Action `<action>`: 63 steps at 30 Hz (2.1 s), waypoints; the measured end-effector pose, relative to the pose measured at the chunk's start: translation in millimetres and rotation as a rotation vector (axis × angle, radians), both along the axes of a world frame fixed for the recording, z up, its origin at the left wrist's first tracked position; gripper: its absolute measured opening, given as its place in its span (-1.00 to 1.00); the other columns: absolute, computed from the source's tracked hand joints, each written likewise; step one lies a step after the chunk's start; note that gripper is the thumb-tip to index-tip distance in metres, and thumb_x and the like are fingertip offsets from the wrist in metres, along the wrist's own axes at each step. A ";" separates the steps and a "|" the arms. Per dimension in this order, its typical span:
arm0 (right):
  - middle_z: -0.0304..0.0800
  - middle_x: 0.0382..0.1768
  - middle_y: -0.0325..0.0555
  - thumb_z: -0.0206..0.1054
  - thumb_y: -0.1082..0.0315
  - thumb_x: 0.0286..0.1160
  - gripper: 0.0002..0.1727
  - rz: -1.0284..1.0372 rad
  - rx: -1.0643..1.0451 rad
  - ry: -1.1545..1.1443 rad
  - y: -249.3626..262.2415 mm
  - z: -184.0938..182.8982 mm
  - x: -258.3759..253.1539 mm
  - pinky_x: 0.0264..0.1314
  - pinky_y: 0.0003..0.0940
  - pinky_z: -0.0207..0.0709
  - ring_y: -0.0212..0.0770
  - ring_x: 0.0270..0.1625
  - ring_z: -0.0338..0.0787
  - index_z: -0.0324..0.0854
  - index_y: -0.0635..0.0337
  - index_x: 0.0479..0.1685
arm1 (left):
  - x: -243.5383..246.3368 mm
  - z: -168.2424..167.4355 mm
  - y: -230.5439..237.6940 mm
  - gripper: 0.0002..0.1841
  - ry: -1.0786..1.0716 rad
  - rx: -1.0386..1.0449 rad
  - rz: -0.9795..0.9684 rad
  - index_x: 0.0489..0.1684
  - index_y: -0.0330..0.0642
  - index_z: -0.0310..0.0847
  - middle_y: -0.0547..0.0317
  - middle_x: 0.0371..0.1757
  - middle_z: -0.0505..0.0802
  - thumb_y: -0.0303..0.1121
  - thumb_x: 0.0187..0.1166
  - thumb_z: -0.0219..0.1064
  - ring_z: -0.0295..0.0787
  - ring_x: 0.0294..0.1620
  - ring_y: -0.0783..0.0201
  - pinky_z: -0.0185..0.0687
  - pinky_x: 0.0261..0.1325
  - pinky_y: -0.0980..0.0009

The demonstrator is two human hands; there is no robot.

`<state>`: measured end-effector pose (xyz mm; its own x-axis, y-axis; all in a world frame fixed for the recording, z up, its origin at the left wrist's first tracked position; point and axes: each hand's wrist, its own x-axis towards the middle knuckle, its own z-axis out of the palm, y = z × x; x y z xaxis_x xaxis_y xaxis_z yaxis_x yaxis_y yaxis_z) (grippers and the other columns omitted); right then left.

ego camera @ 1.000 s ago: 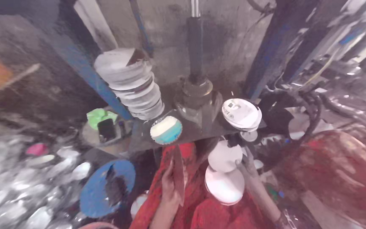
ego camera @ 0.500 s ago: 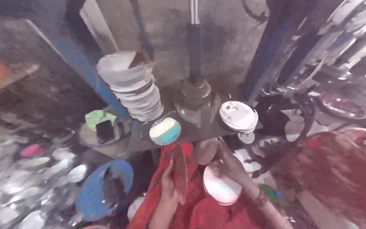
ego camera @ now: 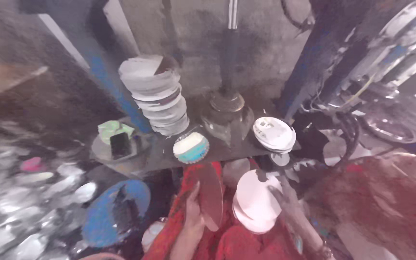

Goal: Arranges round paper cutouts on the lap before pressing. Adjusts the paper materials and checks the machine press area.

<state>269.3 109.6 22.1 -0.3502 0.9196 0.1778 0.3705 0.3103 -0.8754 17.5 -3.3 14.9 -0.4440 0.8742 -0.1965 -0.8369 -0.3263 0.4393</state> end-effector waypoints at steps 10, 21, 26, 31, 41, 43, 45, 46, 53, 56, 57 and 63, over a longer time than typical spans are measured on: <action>0.18 0.76 0.37 0.40 -0.12 0.48 0.02 0.085 -0.055 -0.613 1.5 -11.9 -14.0 0.81 0.44 -0.25 0.34 0.85 0.05 0.13 0.45 0.78 | -1.2 -2.3 1.4 -0.63 0.021 -0.003 -0.008 -0.15 -0.17 0.71 0.05 -0.38 0.90 -0.21 0.74 -0.04 0.88 -0.53 0.26 0.82 -0.55 0.37; 0.81 -0.11 -0.19 0.28 0.44 0.51 -0.55 0.052 -0.144 0.213 -4.4 1.5 -5.7 -0.05 -0.53 0.77 -0.55 -0.18 0.83 0.40 0.46 0.34 | -2.2 -0.6 4.1 -0.67 0.031 0.041 -0.023 -0.24 -0.09 0.78 0.11 -0.36 0.92 -0.19 0.72 0.08 0.90 -0.42 0.33 0.85 -0.41 0.41; 0.81 -0.04 -0.32 0.13 0.51 0.60 -0.59 0.124 -0.237 0.395 -16.2 12.1 -14.2 -0.02 -0.55 0.77 -0.56 -0.13 0.83 0.32 0.36 0.42 | -5.9 -8.5 3.7 -0.76 -0.049 0.163 -0.047 -0.26 -0.06 0.82 0.25 -0.47 0.84 -0.15 0.59 0.30 0.83 -0.47 0.43 0.79 -0.38 0.52; 0.80 0.00 -0.26 0.15 0.47 0.58 -0.53 0.071 -0.100 0.358 -19.8 15.0 -18.2 -0.06 -0.59 0.76 -0.60 -0.12 0.82 0.30 0.46 0.45 | -3.9 -4.7 1.6 -0.78 -0.026 0.225 0.024 -0.15 -0.03 0.86 0.21 -0.25 0.93 -0.14 0.49 0.40 0.91 -0.24 0.38 0.83 -0.18 0.49; 0.87 0.06 -0.04 -0.08 0.14 0.85 -0.45 0.210 -0.004 0.083 -23.2 19.5 -19.9 0.30 -0.42 0.64 -0.44 0.12 0.80 0.66 0.46 0.26 | 12.6 13.6 -9.9 -0.70 0.377 -0.266 0.069 0.03 -0.06 0.55 0.44 -0.35 0.85 -0.32 0.86 -0.17 0.83 -0.34 0.53 0.81 -0.22 0.50; 0.82 0.18 0.24 0.20 0.10 0.68 -0.47 0.110 0.077 -0.362 -5.1 -0.4 -10.0 0.36 0.07 0.59 0.08 0.27 0.81 0.65 0.40 0.35 | -7.8 -7.5 -2.6 -0.57 0.114 -0.158 0.090 -0.15 -0.04 0.59 0.40 -0.52 0.81 -0.22 0.89 -0.27 0.74 -0.58 0.55 0.68 -0.53 0.61; 0.34 0.70 0.26 0.40 -0.06 0.52 -0.20 0.145 -0.120 -0.746 5.4 -5.4 -5.8 0.75 0.43 -0.03 0.34 0.80 0.17 0.39 0.23 0.68 | -18.9 -11.4 -0.4 -0.49 -0.140 0.018 0.021 -0.31 -0.07 0.62 0.40 -0.58 0.73 -0.13 0.86 -0.28 0.63 -0.67 0.59 0.54 -0.61 0.70; 0.37 0.70 0.21 0.48 -0.04 0.44 -0.23 0.129 -0.126 -0.789 6.3 -10.4 -4.5 0.74 0.47 -0.10 0.36 0.83 0.10 0.49 0.19 0.61 | -15.0 11.3 0.0 -0.50 -0.186 -0.035 0.025 -0.42 -0.04 0.47 0.45 -0.65 0.61 -0.14 0.86 -0.35 0.47 -0.76 0.65 0.39 -0.69 0.77; 0.75 -0.34 -0.04 0.37 0.39 0.41 -0.72 0.110 0.072 -0.098 6.7 -4.0 5.2 -0.25 -0.25 0.63 -0.26 -0.35 0.73 0.59 0.41 -0.01 | -18.2 -20.7 1.4 -0.75 -0.261 0.324 -0.045 -0.21 -0.11 0.73 0.36 -0.52 0.74 -0.23 0.70 0.14 0.58 -0.68 0.56 0.54 -0.54 0.70; 0.69 -0.36 -0.33 0.22 0.43 0.51 -0.72 0.143 0.001 0.110 2.7 -1.1 2.4 -0.34 -0.62 0.55 -0.64 -0.43 0.61 0.50 0.40 0.12 | -15.5 -12.3 0.0 -0.83 -0.187 0.357 -0.057 -0.24 -0.11 0.83 0.33 -0.50 0.81 -0.22 0.47 0.43 0.75 -0.53 0.53 0.65 -0.42 0.69; 0.69 -0.34 -0.34 0.19 0.43 0.54 -0.69 0.148 -0.047 0.125 1.1 -0.1 0.7 -0.32 -0.66 0.55 -0.67 -0.42 0.61 0.48 0.42 0.18 | -14.1 -10.7 -0.4 -0.81 -0.122 0.328 -0.042 -0.24 -0.08 0.87 0.33 -0.49 0.84 -0.19 0.42 0.46 0.79 -0.49 0.53 0.67 -0.38 0.69; 0.63 0.32 0.02 0.06 0.39 0.72 -0.28 0.093 -0.486 0.418 -3.5 -3.7 -21.8 -0.03 -0.25 0.82 -0.25 0.04 0.84 -0.15 0.22 0.83 | -12.2 -9.2 -0.1 -0.82 -0.143 0.377 -0.064 -0.13 -0.07 0.85 0.25 -0.40 0.89 -0.26 0.45 0.43 0.86 -0.41 0.44 0.76 -0.29 0.61</action>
<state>247.5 106.1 18.3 -0.4237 0.8988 -0.1121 -0.0417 -0.1430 -0.9889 5.2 -3.4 5.7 -0.3774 0.9219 0.0872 -0.9050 -0.3872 0.1764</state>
